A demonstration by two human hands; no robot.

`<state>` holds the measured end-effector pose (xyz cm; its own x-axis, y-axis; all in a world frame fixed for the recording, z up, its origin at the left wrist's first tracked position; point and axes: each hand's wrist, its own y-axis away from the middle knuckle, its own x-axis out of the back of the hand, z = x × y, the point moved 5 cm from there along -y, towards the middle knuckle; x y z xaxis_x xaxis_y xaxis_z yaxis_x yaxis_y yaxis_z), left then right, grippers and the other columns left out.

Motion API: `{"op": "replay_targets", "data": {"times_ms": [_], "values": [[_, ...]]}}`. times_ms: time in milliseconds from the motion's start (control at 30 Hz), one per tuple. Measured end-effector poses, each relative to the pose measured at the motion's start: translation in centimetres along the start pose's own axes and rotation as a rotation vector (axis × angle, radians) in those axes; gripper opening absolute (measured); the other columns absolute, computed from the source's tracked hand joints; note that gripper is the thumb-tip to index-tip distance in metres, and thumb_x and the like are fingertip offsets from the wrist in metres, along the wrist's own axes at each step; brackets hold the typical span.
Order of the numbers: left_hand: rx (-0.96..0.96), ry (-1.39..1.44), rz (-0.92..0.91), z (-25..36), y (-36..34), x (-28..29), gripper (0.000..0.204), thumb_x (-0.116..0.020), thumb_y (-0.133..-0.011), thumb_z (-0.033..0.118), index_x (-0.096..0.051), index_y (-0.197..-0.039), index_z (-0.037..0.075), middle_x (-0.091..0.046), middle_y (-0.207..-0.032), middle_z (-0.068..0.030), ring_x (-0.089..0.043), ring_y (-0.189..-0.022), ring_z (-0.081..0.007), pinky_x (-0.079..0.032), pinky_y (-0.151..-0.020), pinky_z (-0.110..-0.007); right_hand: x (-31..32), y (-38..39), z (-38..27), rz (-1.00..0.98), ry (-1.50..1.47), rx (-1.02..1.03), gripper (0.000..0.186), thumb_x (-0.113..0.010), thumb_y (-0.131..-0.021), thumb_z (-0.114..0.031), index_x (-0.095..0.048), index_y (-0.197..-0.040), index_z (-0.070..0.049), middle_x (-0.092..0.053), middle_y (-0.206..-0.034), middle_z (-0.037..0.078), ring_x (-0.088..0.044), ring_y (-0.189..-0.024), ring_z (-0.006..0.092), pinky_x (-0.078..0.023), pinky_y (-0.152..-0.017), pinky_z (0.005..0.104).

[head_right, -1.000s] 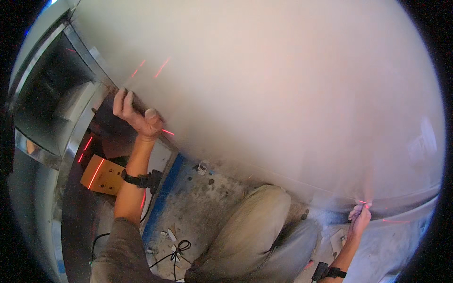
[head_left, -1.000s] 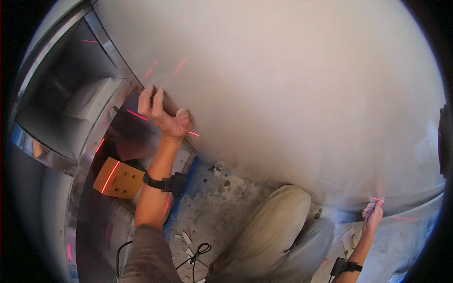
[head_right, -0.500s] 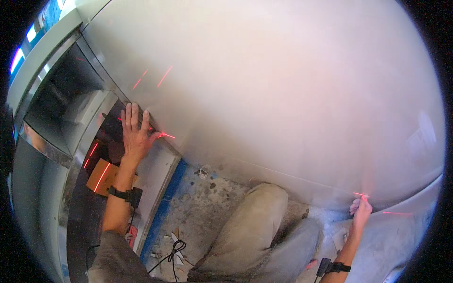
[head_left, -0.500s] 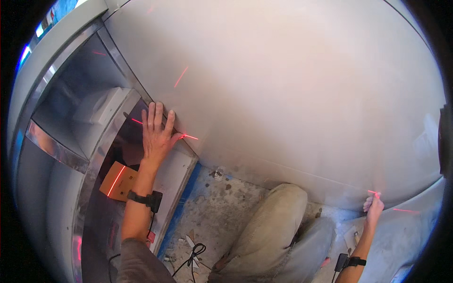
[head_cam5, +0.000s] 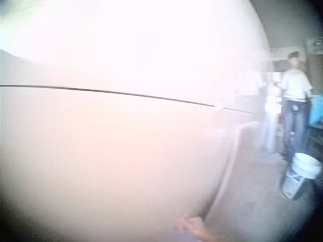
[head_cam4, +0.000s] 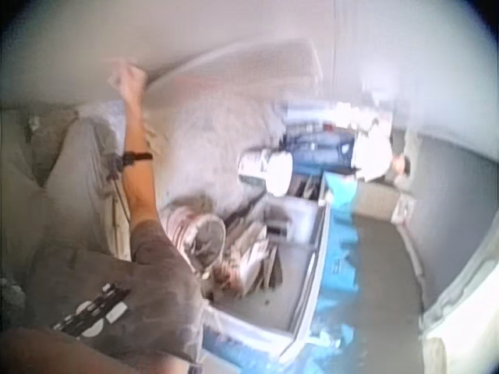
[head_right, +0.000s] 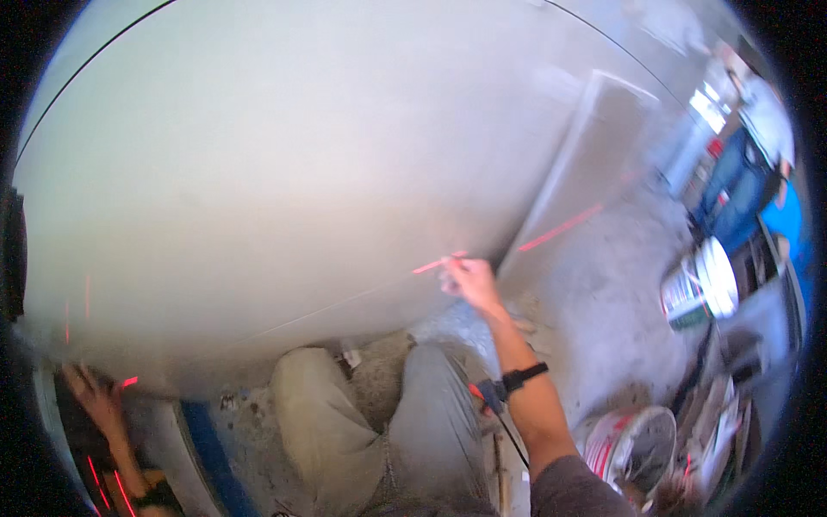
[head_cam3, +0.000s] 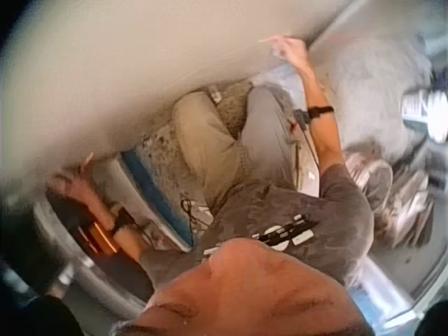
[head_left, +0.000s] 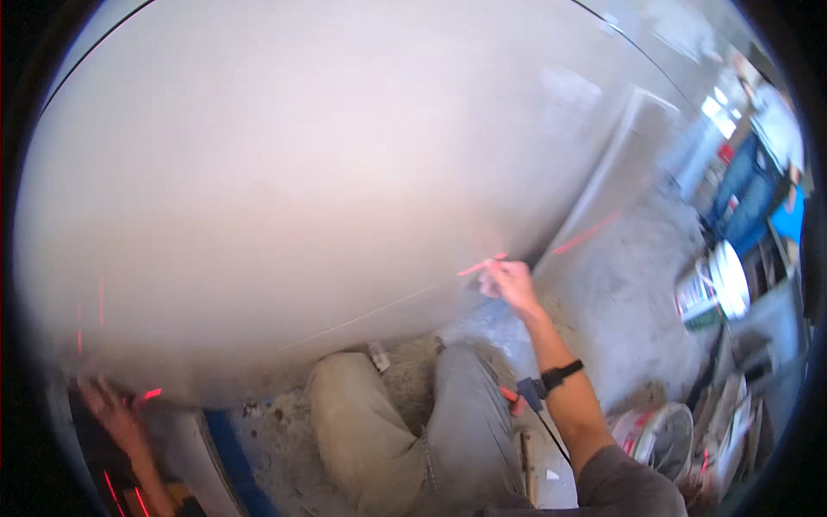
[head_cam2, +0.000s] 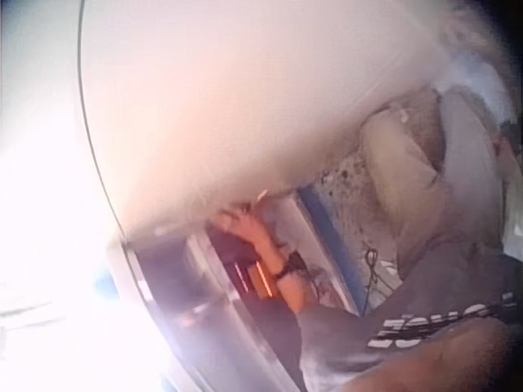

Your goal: The worker is tiling a wall using ceramic tiles, mortar, and spacers.

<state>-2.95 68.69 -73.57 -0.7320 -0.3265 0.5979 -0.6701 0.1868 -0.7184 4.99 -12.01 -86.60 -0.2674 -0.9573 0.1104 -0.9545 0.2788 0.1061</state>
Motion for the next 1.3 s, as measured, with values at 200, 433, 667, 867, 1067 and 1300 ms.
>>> {"op": "replay_targets", "data": {"times_ms": [200, 433, 667, 867, 1067, 1300], "values": [[-0.019, 0.141, 0.052, 6.5, -2.7, 2.4, 0.096, -0.077, -0.084, 0.015, -0.021, -0.162, 0.009, -0.017, -0.166, -0.0228, -0.019, -0.153, -0.0425, -0.021, -0.124, -0.054, 2.3, 0.8, -0.7, 0.054, -0.016, -0.01, 0.049, -0.061, -0.101, -0.045, -0.069, -0.082, -0.001, -0.067, -0.065, 0.007, -0.061, -0.056, 0.012, -0.045, -0.052, 0.0258], [0.089, 0.502, 0.122, 29.3, -5.5, 8.5, 0.105, -0.082, -0.081, 0.039, -0.023, -0.161, 0.006, -0.013, -0.166, -0.0245, -0.02, -0.152, -0.0445, -0.026, -0.12, -0.058, 0.8, 1.1, 0.7, 0.032, -0.163, 0.036, 0.063, -0.063, -0.094, -0.062, -0.068, -0.078, -0.001, -0.064, -0.064, 0.006, -0.06, -0.057, 0.0121, -0.045, -0.052, 0.0258], [0.136, 0.501, 0.192, 48.6, -10.5, 12.8, 0.135, -0.091, -0.063, 0.056, -0.015, -0.161, 0.003, -0.004, -0.164, -0.0306, -0.007, -0.15, -0.0539, -0.021, -0.116, -0.069, 0.3, 1.0, 0.3, 0.047, -0.291, -0.03, 0.065, -0.068, -0.091, -0.063, -0.066, -0.072, 0.0, -0.064, -0.062, 0.006, -0.061, -0.055, 0.0119, -0.047, -0.051, 0.0259], [0.298, 0.496, 0.106, 50.2, -11.1, 12.9, 0.146, -0.099, -0.057, 0.038, -0.004, -0.161, 0.0, 0.0, -0.162, -0.0346, 0.0, -0.151, -0.052, -0.015, -0.121, -0.063, 1.2, 0.4, 0.4, 0.008, -0.187, 0.021, 0.056, -0.073, -0.092, -0.051, -0.068, -0.076, 0.002, -0.063, -0.063, 0.005, -0.062, -0.057, 0.0117, -0.048, -0.051, 0.0265], [0.33, 0.556, 0.051, 50.8, -11.1, 12.6, 0.143, -0.093, -0.064, 0.05, 0.0, -0.16, -0.002, 0.007, -0.163, -0.0328, 0.005, -0.151, -0.0521, -0.015, -0.119, -0.066, -0.3, 1.7, 0.8, 0.071, -0.333, 0.111, 0.047, -0.07, -0.096, -0.044, -0.068, -0.075, -0.001, -0.061, -0.059, 0.0, -0.059, -0.056, 0.008, -0.047, -0.052, 0.0264], [0.326, 0.507, 0.028, 51.2, -11.1, 12.6, 0.137, -0.088, -0.072, 0.051, 0.001, -0.159, -0.005, 0.007, -0.161, -0.035, 0.004, -0.151, -0.0514, -0.02, -0.118, -0.065, -6.8, 7.0, -9.3, -0.189, -0.288, 0.612, 0.03, -0.066, -0.081, -0.012, -0.05, -0.059, 0.0, -0.047, -0.056, 0.023, -0.046, -0.047, 0.0384, -0.035, -0.047, 0.0437]]}}
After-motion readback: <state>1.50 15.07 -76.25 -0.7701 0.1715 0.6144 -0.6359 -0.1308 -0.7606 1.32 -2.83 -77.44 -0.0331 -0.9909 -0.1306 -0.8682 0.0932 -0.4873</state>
